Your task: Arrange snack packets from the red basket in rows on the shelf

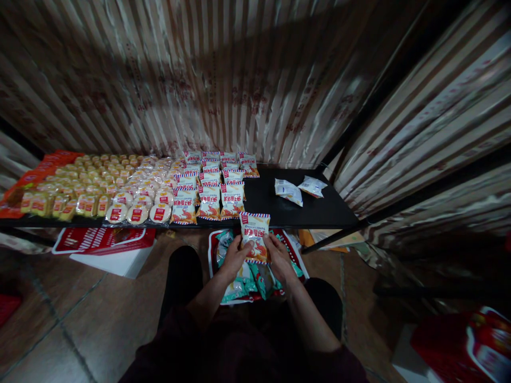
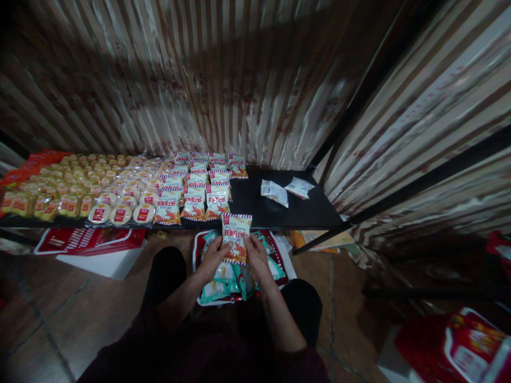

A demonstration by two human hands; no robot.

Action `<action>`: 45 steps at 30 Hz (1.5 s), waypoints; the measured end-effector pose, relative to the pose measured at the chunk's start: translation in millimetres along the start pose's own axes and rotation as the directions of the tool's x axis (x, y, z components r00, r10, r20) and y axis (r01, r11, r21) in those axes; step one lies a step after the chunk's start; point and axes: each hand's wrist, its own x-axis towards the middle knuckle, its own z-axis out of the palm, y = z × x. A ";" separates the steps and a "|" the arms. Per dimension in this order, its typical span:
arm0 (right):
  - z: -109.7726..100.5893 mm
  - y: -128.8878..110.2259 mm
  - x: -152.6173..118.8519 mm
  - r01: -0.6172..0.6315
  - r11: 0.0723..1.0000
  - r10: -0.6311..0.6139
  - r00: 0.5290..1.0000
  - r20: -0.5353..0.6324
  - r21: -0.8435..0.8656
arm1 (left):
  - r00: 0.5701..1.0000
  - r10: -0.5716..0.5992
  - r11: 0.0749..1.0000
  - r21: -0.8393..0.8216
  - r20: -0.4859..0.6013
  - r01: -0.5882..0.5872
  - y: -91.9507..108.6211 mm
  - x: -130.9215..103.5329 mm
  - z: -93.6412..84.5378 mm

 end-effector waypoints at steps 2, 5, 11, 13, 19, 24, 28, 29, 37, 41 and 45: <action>0.7 0.2 -0.5 -0.010 1.000 0.010 1.000 -0.011 0.013 | 1.000 0.002 1.000 -0.005 -0.023 -0.002 3.7 -1.8 2.3; 1.5 -1.4 -2.7 -0.026 0.999 0.027 0.999 -0.031 0.024 | 0.998 -0.017 1.000 -0.017 -0.062 0.016 6.1 -2.7 5.3; 5.1 -8.3 -8.2 -0.015 1.000 0.016 0.998 -0.064 0.020 | 0.992 0.043 0.991 0.133 -0.119 -0.027 -1.0 3.5 4.3; 6.7 -10.0 -8.8 -0.014 1.000 0.015 0.997 -0.070 0.019 | 0.989 0.065 0.984 0.172 -0.135 -0.041 -3.2 6.5 2.9; 7.8 -11.5 -9.5 0.063 0.998 -0.065 0.993 -0.096 -0.018 | 0.942 0.226 0.934 0.329 -0.246 -0.138 1.5 5.8 4.0; 7.7 -15.5 -12.7 0.164 0.976 -0.171 0.985 -0.037 -0.145 | 0.895 0.395 0.876 0.379 -0.208 -0.298 10.7 -1.5 11.4; 8.4 -20.4 -15.4 0.226 0.938 -0.240 0.971 -0.021 -0.261 | 0.904 0.376 0.900 0.311 -0.205 -0.305 14.3 -4.1 16.8; 8.8 -22.1 -16.6 0.243 0.923 -0.261 0.965 -0.019 -0.299 | 0.914 0.351 0.912 0.297 -0.205 -0.284 14.8 -4.5 18.0; 11.9 -26.2 -25.5 0.340 0.803 -0.339 0.936 0.094 -0.489 | 0.986 0.112 0.993 -0.007 -0.124 -0.114 14.7 -7.5 22.7; 10.6 -19.9 -22.8 0.442 0.723 -0.436 0.888 0.146 -0.531 | 0.996 0.052 0.990 -0.126 -0.068 -0.060 11.5 -6.6 22.0; 10.9 -18.1 -22.4 0.478 0.694 -0.469 0.867 0.166 -0.539 | 0.997 0.010 0.984 -0.177 -0.071 -0.022 9.7 -4.6 21.9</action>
